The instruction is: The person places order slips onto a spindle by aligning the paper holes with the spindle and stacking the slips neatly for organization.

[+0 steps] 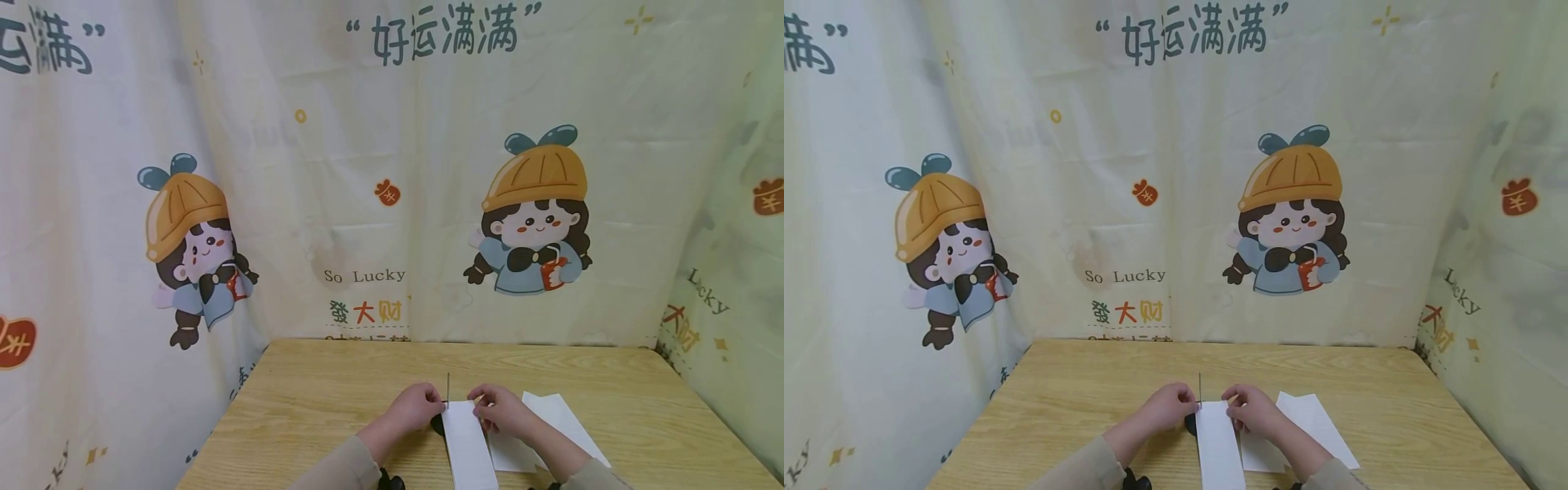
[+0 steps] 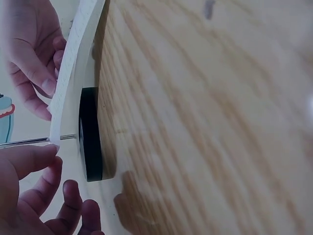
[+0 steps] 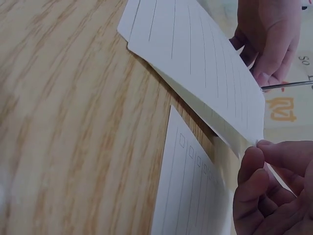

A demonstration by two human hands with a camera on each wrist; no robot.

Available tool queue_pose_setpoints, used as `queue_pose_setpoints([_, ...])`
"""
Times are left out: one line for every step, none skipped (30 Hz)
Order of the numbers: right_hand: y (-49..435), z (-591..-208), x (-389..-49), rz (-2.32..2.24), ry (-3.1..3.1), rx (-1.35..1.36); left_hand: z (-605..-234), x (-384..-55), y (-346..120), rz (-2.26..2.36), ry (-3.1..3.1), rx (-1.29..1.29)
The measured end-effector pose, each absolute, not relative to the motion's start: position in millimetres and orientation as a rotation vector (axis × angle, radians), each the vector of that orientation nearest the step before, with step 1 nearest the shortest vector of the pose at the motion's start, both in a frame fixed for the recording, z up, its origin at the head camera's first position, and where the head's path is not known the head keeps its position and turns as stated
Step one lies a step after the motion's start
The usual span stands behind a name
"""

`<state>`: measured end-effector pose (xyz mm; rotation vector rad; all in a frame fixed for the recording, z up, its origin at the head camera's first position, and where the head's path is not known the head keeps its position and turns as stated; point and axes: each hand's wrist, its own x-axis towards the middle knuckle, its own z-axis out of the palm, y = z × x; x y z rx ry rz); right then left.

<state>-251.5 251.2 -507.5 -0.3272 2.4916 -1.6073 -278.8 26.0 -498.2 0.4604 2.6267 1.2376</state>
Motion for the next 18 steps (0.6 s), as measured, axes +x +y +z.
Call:
queue_pose_setpoints([251.1,-508.1,-252.0,-1.597,2.498,-0.324,-498.1,-278.8,26.3,1.224,2.633,0.46])
queue_pose_setpoints([251.1,-509.0,-252.5,-1.588,2.503,-0.319,-498.5,-279.0,26.6,1.206,2.641,0.46])
queue_pose_setpoints([251.1,-509.8,-253.0,-1.581,2.507,-0.313,-498.8,-279.3,26.9,1.187,2.647,0.457])
queue_pose_setpoints([251.1,-510.7,-253.5,-1.575,2.508,-0.307,-499.7,-280.1,27.2,1.172,2.653,0.457])
queue_pose_setpoints([251.1,-511.7,-253.9,-1.571,2.51,-0.3,-500.6,-280.7,27.6,1.154,2.661,0.456])
queue_pose_setpoints([251.2,-512.6,-254.2,-1.567,2.514,-0.294,-501.0,-281.2,27.8,1.139,2.665,0.456])
queue_pose_setpoints([251.1,-513.3,-254.4,-1.564,2.515,-0.292,-501.2,-281.4,28.0,1.124,2.672,0.46])
queue_pose_setpoints([251.2,-514.2,-254.6,-1.562,2.516,-0.287,-502.1,-282.0,28.3,1.112,2.678,0.463])
queue_pose_setpoints([251.3,-514.8,-254.7,-1.561,2.519,-0.286,-502.8,-282.5,28.5,1.102,2.683,0.466])
queue_pose_setpoints([251.3,-515.5,-254.8,-1.558,2.523,-0.286,-503.3,-282.8,28.7,1.089,2.691,0.471])
queue_pose_setpoints([251.2,-515.8,-254.8,-1.556,2.528,-0.288,-503.1,-282.6,28.8,1.078,2.699,0.477])
queue_pose_setpoints([251.1,-516.2,-254.9,-1.553,2.531,-0.29,-503.1,-282.6,28.8,1.068,2.705,0.482])
queue_pose_setpoints([251.0,-516.4,-254.9,-1.55,2.533,-0.291,-503.3,-282.5,28.8,1.053,2.716,0.488])
queue_pose_setpoints([250.9,-516.6,-254.9,-1.547,2.537,-0.29,-503.5,-282.4,28.9,1.035,2.728,0.492])
queue_pose_setpoints([250.7,-516.7,-254.8,-1.541,2.543,-0.288,-503.3,-282.2,29.0,1.019,2.739,0.496])
queue_pose_setpoints([250.6,-516.7,-254.8,-1.536,2.547,-0.285,-502.4,-281.7,29.0,1.0,2.752,0.502])
queue_pose_setpoints([250.4,-516.6,-254.8,-1.534,2.548,-0.283,-501.7,-281.4,29.1,0.982,2.767,0.509])
queue_pose_setpoints([250.3,-516.7,-254.9,-1.53,2.55,-0.282,-501.4,-281.3,29.3,0.963,2.782,0.516])
